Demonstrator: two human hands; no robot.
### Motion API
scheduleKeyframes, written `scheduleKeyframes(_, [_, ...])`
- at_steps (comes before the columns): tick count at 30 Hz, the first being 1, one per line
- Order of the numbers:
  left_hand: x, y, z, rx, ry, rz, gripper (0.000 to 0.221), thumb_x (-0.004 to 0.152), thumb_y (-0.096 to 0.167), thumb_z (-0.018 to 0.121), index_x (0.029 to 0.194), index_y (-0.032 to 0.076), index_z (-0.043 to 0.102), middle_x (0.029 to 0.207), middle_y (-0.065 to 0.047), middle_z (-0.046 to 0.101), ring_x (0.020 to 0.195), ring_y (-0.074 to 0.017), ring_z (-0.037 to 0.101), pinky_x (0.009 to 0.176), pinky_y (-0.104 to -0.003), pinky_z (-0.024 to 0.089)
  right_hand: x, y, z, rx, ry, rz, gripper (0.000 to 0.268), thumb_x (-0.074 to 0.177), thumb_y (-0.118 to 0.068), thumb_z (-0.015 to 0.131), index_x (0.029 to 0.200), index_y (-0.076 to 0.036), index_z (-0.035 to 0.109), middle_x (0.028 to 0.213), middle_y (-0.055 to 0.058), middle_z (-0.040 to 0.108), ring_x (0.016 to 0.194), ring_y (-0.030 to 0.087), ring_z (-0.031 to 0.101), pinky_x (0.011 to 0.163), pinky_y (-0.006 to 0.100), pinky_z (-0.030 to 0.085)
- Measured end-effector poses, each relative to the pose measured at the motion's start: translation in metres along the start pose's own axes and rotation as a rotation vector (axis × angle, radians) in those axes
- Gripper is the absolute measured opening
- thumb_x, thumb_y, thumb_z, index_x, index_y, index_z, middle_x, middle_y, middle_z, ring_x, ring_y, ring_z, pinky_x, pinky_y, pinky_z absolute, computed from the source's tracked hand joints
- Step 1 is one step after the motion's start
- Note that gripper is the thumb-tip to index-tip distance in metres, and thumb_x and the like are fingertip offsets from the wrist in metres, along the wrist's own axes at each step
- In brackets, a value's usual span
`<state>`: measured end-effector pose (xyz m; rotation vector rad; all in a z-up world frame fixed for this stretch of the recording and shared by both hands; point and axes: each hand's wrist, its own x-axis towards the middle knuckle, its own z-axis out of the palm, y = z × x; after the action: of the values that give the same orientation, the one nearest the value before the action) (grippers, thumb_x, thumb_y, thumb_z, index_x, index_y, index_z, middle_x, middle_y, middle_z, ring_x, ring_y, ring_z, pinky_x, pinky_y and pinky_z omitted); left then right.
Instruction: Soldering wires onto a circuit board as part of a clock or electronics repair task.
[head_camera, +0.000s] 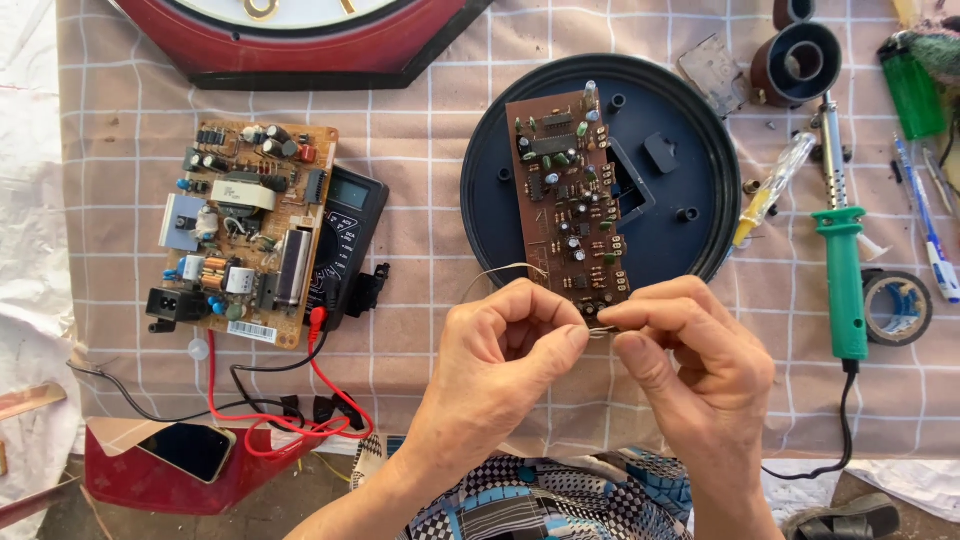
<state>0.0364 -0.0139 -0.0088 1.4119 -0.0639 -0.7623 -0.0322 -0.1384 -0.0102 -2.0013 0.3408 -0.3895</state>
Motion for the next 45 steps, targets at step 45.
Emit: scheduleKeyframes(45, [0.017, -0.007, -0.016, 0.332, 0.096, 0.089, 0.009, 0.072, 0.009, 0.059, 0.063, 0.009, 0.061, 0.061, 0.002, 0.059, 0.052, -0.0028, 0.046, 0.047, -0.018, 0.039, -0.002, 0.03, -0.006, -0.332, 0.043, -0.041, 0.021, 0.077, -0.013, 0.066, 0.096, -0.006, 0.06, 0.087, 0.007, 0.055, 0.055, 0.008, 0.049, 0.052, 0.018, 0.037])
